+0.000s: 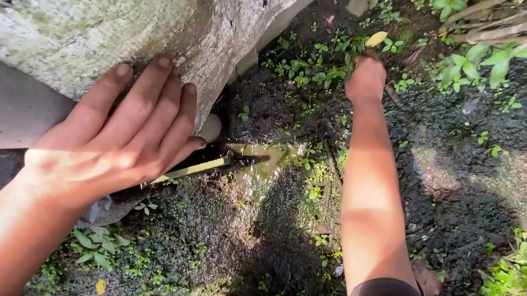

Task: Manually removing small weeds and debris from a muddy patch of ground.

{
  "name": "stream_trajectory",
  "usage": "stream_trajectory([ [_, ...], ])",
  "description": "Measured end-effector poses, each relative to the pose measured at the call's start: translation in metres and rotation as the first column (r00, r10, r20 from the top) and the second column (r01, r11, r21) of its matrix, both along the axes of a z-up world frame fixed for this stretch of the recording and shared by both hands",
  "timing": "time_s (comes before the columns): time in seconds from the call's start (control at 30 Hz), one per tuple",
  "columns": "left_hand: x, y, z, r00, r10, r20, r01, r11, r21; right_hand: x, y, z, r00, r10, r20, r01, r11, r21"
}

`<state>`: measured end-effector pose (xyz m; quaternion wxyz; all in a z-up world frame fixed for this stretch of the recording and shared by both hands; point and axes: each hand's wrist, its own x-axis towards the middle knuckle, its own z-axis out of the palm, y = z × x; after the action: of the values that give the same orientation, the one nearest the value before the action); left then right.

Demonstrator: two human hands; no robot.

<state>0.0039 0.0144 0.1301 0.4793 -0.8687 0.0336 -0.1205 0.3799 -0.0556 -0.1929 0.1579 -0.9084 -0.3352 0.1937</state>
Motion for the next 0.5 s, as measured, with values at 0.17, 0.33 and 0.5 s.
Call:
stream_trajectory([
  [0.17,0.0,-0.001,0.002,1.0,0.013,-0.022,-0.013,1.0,0.001,0.003,0.004,-0.033,0.994,-0.063,-0.088,0.068,0.996,0.049],
  [0.33,0.0,-0.001,0.002,0.999,0.02,-0.037,-0.02,1.0,0.002,-0.045,-0.012,-0.041,0.983,0.158,-0.093,-0.117,0.933,0.341],
  [0.5,-0.001,-0.002,0.003,0.998,0.031,-0.057,-0.032,0.999,-0.02,-0.049,-0.008,-0.055,0.99,-0.09,0.108,0.029,0.883,0.468],
])
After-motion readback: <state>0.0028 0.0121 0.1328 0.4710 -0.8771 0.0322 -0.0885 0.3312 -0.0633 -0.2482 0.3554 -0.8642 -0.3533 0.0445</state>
